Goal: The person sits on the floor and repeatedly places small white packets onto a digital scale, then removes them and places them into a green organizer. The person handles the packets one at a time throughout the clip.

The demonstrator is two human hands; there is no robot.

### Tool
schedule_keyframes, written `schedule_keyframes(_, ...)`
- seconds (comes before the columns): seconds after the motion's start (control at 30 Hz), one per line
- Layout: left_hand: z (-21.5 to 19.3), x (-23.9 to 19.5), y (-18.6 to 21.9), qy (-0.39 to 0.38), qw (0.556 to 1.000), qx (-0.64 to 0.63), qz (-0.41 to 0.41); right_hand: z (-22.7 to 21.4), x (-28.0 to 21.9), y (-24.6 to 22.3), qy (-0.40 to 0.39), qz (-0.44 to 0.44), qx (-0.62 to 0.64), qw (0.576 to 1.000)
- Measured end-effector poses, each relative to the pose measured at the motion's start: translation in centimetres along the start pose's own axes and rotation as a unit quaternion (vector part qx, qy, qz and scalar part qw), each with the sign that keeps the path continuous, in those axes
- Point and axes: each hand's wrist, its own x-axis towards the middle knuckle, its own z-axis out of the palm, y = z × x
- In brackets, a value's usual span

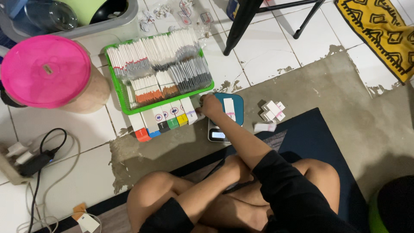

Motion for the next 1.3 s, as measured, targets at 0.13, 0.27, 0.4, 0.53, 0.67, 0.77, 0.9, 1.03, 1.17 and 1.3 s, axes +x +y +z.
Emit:
schedule_keyframes(0.13,-0.5,0.4,-0.2,-0.08,0.997,0.012,-0.018,-0.1,-0.1,0.4,0.007,0.015,0.033,0.999)
schedule_keyframes(0.27,-1.9,0.3,0.3,-0.143,0.989,0.027,-0.022,-1.5,-1.4,-0.2,0.017,0.03,0.039,0.999)
schedule_keyframes(0.4,-4.8,-1.3,0.3,-0.225,0.974,0.008,0.009,-3.3,-3.0,-1.0,0.06,0.028,0.061,0.996)
schedule_keyframes(0.53,0.1,-0.8,-0.4,-0.22,0.973,0.071,-0.016,-3.3,-2.7,1.1,0.075,0.031,0.124,0.989)
schedule_keyframes(0.67,-9.2,-5.9,0.6,-0.074,0.996,-0.053,-0.015,-7.9,-6.2,3.1,0.128,-0.024,0.216,0.968)
schedule_keyframes(0.77,-14.6,-8.5,1.9,-0.061,0.991,-0.119,-0.012,-10.1,-8.5,5.8,0.141,-0.013,0.263,0.954)
schedule_keyframes(0.9,-16.2,-9.2,1.5,-0.081,0.988,-0.131,-0.015,-8.9,-9.9,9.4,0.197,0.019,0.245,0.949)
schedule_keyframes(1.03,-15.2,-9.3,0.8,-0.113,0.985,-0.128,-0.006,-8.2,-13.4,9.6,0.151,0.061,0.09,0.983)
schedule_keyframes(1.17,-14.9,-9.7,0.4,-0.156,0.978,-0.132,-0.031,-9.9,-16.4,12.0,0.239,0.025,0.112,0.964)
schedule_keyframes(1.3,-16.2,-9.5,0.0,-0.164,0.979,-0.112,-0.053,-10.7,-19.1,19.6,0.234,-0.083,-0.04,0.968)
